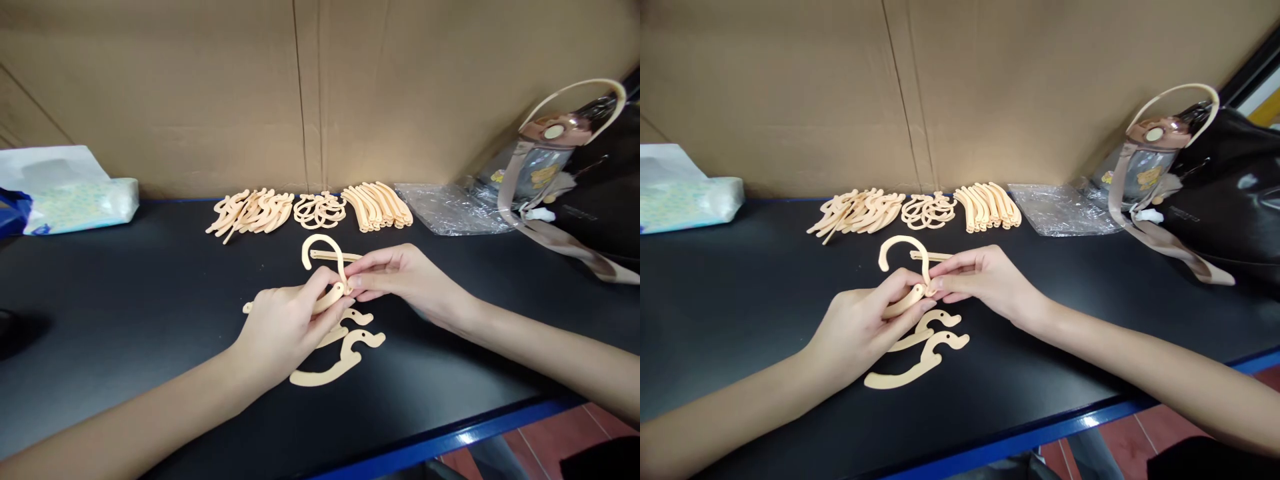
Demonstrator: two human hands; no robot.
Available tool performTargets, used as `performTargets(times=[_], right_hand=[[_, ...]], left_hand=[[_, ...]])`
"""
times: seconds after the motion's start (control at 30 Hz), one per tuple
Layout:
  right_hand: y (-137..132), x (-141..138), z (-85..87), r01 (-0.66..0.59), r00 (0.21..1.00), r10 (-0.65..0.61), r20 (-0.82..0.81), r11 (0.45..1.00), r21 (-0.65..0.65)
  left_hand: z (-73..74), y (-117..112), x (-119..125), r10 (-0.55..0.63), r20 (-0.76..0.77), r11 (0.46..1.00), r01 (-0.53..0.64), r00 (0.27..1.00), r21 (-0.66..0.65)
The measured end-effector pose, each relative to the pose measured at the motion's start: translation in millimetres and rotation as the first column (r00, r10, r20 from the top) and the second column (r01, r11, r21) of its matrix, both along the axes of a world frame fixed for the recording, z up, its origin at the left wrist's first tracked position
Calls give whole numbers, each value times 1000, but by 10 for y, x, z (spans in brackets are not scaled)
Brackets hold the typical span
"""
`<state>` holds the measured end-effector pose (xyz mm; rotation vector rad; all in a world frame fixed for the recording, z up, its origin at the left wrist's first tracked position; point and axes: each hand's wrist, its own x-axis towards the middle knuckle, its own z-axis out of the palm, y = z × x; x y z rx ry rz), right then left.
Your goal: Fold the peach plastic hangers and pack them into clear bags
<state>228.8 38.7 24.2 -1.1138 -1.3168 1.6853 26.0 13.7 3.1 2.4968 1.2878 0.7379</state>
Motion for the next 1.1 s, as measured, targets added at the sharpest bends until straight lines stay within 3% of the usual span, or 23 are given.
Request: performTargets(times=[0.17, 0.37, 0.7, 0.87, 0.97, 1.1], right_hand=[[-23, -31, -30, -34, 999, 34, -24, 999, -13], [-6, -13, -41, -72, 997, 71, -35, 997, -30], [4, -23, -39, -87, 996, 87, 26, 996, 4], [-18, -23, -125, -39, 999, 35, 19, 969, 242], [-37, -21, -152, -45, 996, 11, 88, 919, 392], [-22, -15, -144, -155, 972, 27, 232, 819, 552]], left_hand=[[-28, -2, -24, 7, 57, 997, -11, 998, 76], [6, 0, -48, -4, 19, 1000, 4, 1000, 30], [17, 31, -23, -16, -7, 998, 17, 1000, 60], [59, 90, -27, 34, -46, 999, -33, 998, 26], [35, 131, -54, 22, -44, 998, -19, 999, 67], [-4, 158, -91, -14, -42, 996, 17, 999, 86]])
